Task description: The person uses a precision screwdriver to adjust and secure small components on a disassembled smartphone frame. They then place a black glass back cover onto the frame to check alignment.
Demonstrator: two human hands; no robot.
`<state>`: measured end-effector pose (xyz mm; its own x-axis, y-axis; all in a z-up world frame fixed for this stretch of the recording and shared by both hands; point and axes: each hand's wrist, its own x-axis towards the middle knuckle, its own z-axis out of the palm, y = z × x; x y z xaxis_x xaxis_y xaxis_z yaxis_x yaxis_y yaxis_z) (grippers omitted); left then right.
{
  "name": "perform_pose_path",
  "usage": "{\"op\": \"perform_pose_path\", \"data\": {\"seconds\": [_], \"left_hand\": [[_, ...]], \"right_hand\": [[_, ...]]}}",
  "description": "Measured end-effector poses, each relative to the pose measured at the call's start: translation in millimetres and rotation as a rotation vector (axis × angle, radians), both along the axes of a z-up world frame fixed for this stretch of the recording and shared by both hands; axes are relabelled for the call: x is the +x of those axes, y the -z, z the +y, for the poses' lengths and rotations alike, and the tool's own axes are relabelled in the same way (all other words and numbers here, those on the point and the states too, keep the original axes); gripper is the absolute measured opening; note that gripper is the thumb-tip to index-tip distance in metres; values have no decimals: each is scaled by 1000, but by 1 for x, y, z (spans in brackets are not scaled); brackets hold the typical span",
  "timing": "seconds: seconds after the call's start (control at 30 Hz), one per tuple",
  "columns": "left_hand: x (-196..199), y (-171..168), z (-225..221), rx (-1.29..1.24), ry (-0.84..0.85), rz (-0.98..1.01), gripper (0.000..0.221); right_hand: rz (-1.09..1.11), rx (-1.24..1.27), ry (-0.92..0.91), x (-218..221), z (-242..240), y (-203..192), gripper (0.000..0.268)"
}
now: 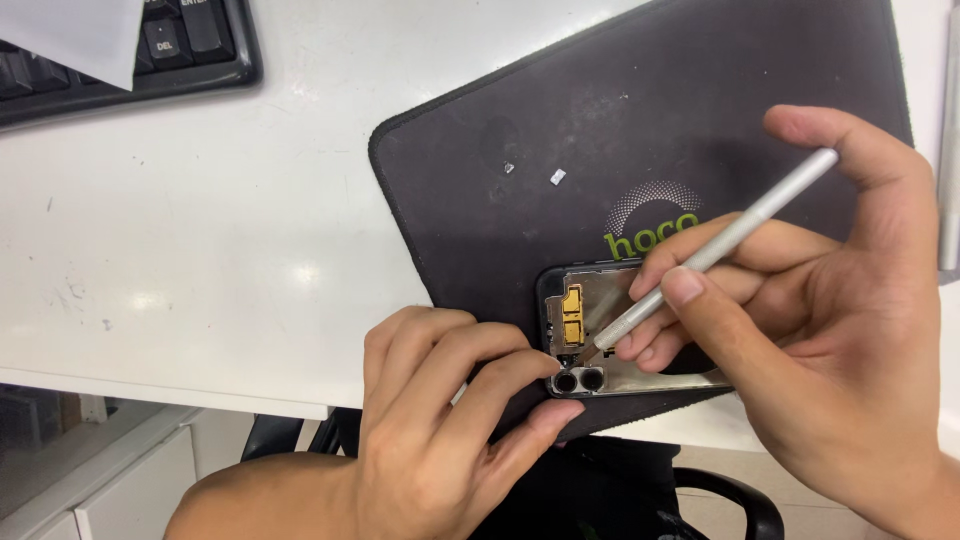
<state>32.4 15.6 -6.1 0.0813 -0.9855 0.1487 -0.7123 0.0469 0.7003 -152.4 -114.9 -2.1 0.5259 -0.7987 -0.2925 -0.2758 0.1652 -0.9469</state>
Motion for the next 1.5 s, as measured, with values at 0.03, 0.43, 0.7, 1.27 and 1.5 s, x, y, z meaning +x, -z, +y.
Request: {"op": "perform_pose_path", "data": {"seconds": [0.03,0.43,0.7,1.27,1.5], "left_hand": [[0,0,0,5,-2,3,31],[-1,-4,0,112,33,-28,33],[7,-2,-1,46,128,-35,31],[1,-1,-3,-27,68,-92,34],[18,-9,-18,1,202,-62,72]], "right_hand": [[2,-7,1,0,0,0,70],[9,-33,-8,-1,-2,0,69],[6,-40,3,-3,0,0,69],[-19,-38,0,-2,-4,-3,69],[-158,179,86,-66,12,18,72]]}}
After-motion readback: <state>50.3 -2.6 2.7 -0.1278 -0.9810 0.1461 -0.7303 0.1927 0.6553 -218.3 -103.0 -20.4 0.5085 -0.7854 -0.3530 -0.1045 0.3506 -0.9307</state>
